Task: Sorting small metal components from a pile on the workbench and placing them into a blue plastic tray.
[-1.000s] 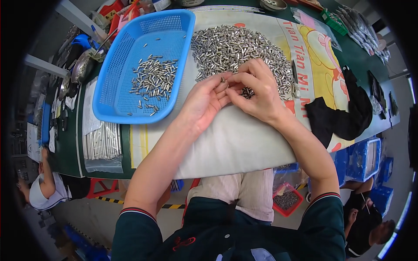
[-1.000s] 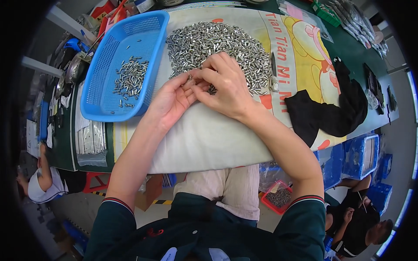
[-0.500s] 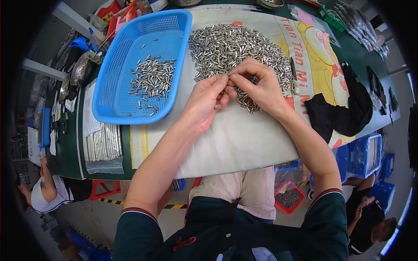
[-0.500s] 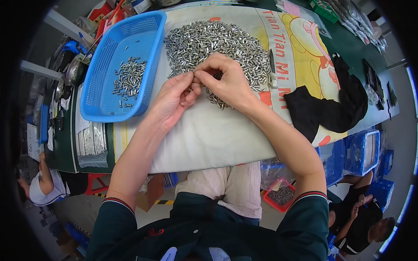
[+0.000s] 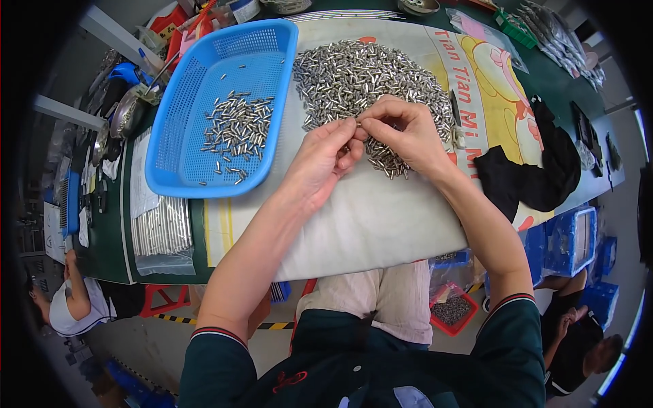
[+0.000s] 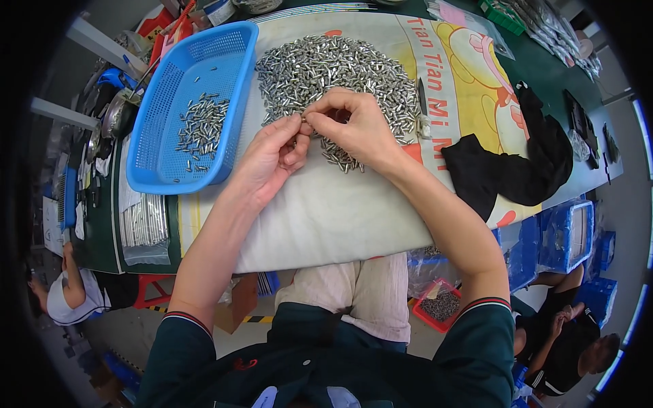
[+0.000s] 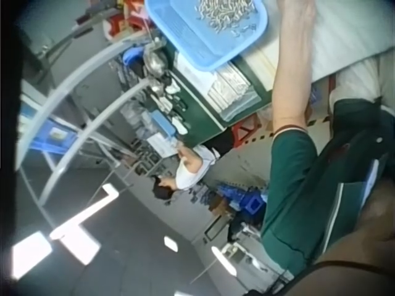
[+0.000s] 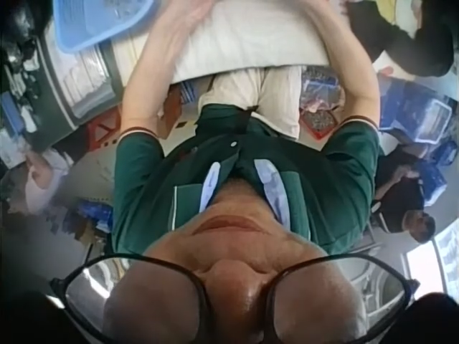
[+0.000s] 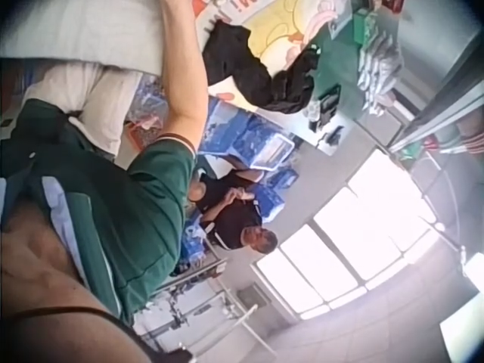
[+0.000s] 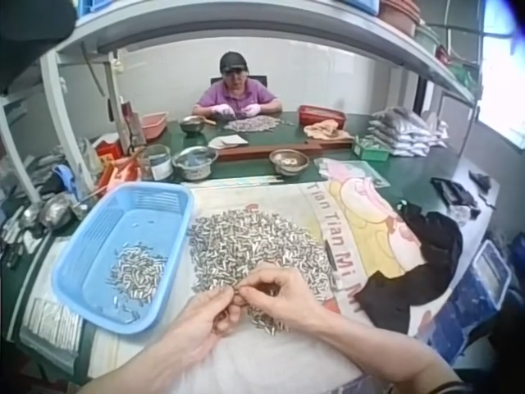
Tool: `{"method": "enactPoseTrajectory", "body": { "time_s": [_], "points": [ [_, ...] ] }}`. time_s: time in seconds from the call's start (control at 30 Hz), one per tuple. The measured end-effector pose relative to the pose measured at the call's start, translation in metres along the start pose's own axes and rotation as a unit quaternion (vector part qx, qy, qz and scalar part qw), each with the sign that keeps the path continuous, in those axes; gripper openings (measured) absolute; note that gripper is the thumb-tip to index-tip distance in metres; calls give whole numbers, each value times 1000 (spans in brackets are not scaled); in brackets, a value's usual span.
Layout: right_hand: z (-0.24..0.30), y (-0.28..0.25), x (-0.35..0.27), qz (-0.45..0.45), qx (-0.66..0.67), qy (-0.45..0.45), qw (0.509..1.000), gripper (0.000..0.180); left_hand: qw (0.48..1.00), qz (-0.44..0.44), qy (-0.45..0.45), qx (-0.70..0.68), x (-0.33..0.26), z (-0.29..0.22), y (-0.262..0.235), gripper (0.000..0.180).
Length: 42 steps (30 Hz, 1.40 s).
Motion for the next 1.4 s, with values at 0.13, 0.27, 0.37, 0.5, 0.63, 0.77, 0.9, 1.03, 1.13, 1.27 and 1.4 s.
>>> {"method": "enactPoseTrajectory", "body": {
  "time_s": [0.13, 0.27, 0.37, 0.5, 0.63, 0.77, 0.9, 1.03, 1.13, 1.27, 1.4],
  "points": [
    [0, 1, 1, 3, -5, -3, 1000, 13, 998, 25, -20, -45, 0, 0, -1, 22],
    [2, 0, 0, 1, -13, -5, 1000, 13, 999, 24, -18, -39, 1, 1, 0, 21],
    [4, -1, 0, 5, -11, 6, 1000, 14, 998, 33, -15, -43, 2, 1, 1, 22],
    [15, -4, -1, 22, -62, 7, 998, 13, 997, 58, -14, -49, 1, 3, 2, 23],
    [31, -47, 9, -121, -268, -121, 948, 9, 978, 96, -57, -176, 2, 7, -4, 25],
    [32, -105, 7, -230, -556, 76, 795, 16, 944, 146, -68, -288, 7, 7, -8, 20],
    [20, -118, 8, -183, -610, 160, 754, 17, 915, 145, -50, -372, 8, 8, -18, 24],
    [26, -84, 11, -197, -456, -159, 853, 9, 925, 86, -45, -367, 9, 2, -4, 28],
    [28, -29, 10, -93, -364, -335, 864, 9, 930, 75, -45, -357, 5, -1, -2, 31],
    [27, 17, -7, 31, -319, -342, 883, 11, 907, 160, -27, -389, 9, 6, -11, 28],
    [19, 23, -9, 24, -339, -328, 881, 13, 922, 124, -21, -365, 8, 7, -10, 29]
  ]
}}
Point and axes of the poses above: each hand's wrist, its own x-axis towards the middle knuckle, its own y-axis out of the palm, z = x × y, the point moved 2 cm from there along x, towards the middle knuckle, and after that the axes turned 8 degrees about x, right-handed, at the moved point
